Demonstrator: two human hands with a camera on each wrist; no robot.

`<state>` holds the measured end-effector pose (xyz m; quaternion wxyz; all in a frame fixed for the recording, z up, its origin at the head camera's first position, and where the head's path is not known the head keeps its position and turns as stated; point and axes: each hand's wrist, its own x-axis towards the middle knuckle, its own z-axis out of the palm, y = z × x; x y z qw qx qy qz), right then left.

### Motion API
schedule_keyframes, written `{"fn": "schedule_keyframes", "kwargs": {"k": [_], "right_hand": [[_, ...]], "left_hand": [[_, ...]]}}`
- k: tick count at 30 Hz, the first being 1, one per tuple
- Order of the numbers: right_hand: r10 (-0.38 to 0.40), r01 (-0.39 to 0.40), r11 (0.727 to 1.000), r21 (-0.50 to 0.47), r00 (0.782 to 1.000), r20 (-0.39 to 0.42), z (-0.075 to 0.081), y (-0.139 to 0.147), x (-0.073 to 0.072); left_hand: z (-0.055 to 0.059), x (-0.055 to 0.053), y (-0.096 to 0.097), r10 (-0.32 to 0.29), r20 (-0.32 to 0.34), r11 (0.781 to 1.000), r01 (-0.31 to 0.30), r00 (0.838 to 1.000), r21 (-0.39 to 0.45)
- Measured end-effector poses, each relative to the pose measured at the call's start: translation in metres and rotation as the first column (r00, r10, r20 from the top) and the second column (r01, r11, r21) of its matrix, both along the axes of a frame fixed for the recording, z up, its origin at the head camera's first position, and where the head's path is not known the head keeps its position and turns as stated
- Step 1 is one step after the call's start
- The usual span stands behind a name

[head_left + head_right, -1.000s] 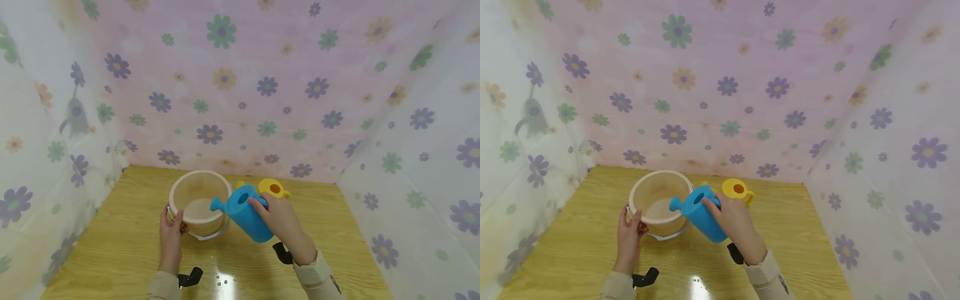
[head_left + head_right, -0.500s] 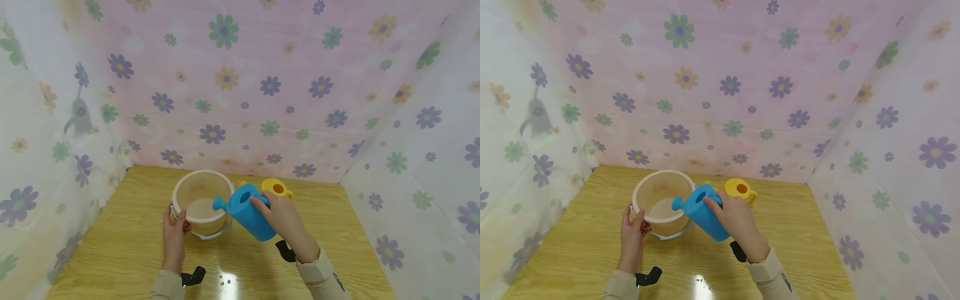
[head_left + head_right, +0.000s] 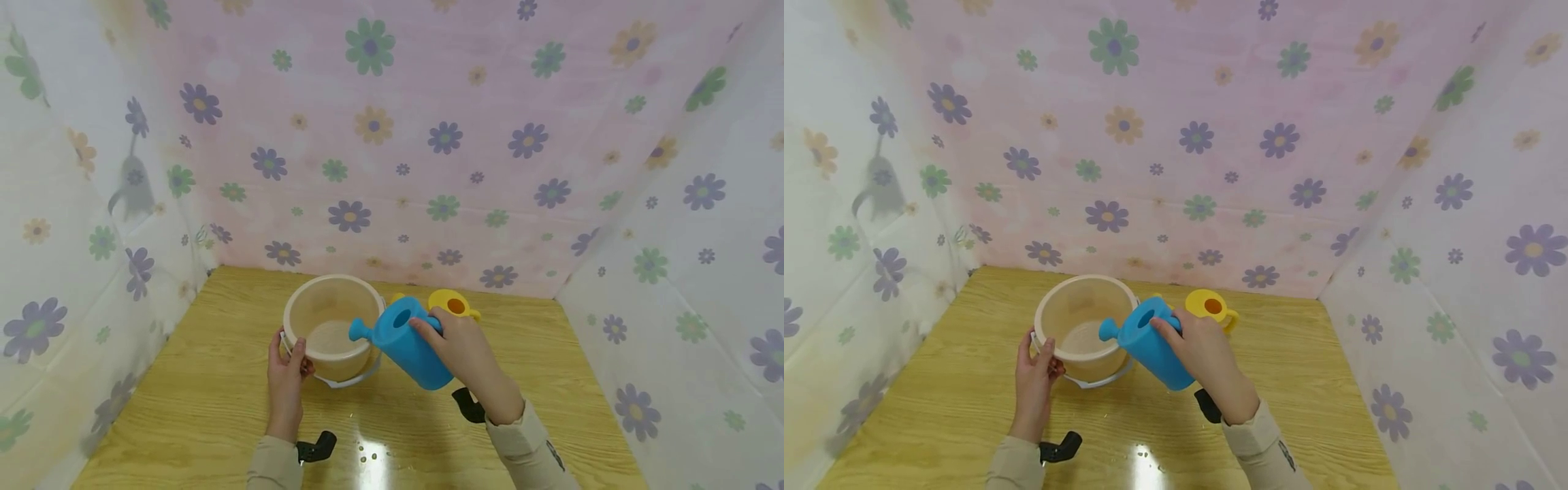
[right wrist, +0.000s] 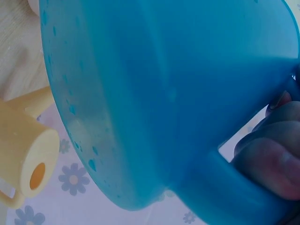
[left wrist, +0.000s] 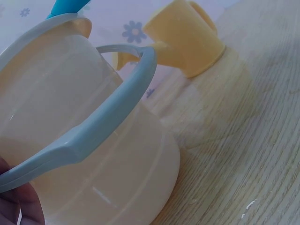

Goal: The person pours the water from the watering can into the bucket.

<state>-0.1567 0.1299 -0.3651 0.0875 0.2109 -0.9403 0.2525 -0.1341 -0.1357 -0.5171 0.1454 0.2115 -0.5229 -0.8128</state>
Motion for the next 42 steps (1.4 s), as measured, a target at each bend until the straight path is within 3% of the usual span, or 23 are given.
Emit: {"fn": "schedule_keyframes", "kwargs": {"k": [42], "right_hand": [[0.024, -0.023, 0.999, 0.029, 0.999, -0.026, 0.0040, -0.0019, -0.0020]], "left_hand": [[-0.0029, -0.0016, -0.0013, -0.005, -0.021, 0.999, 0.004, 1.000, -0.038]]}}
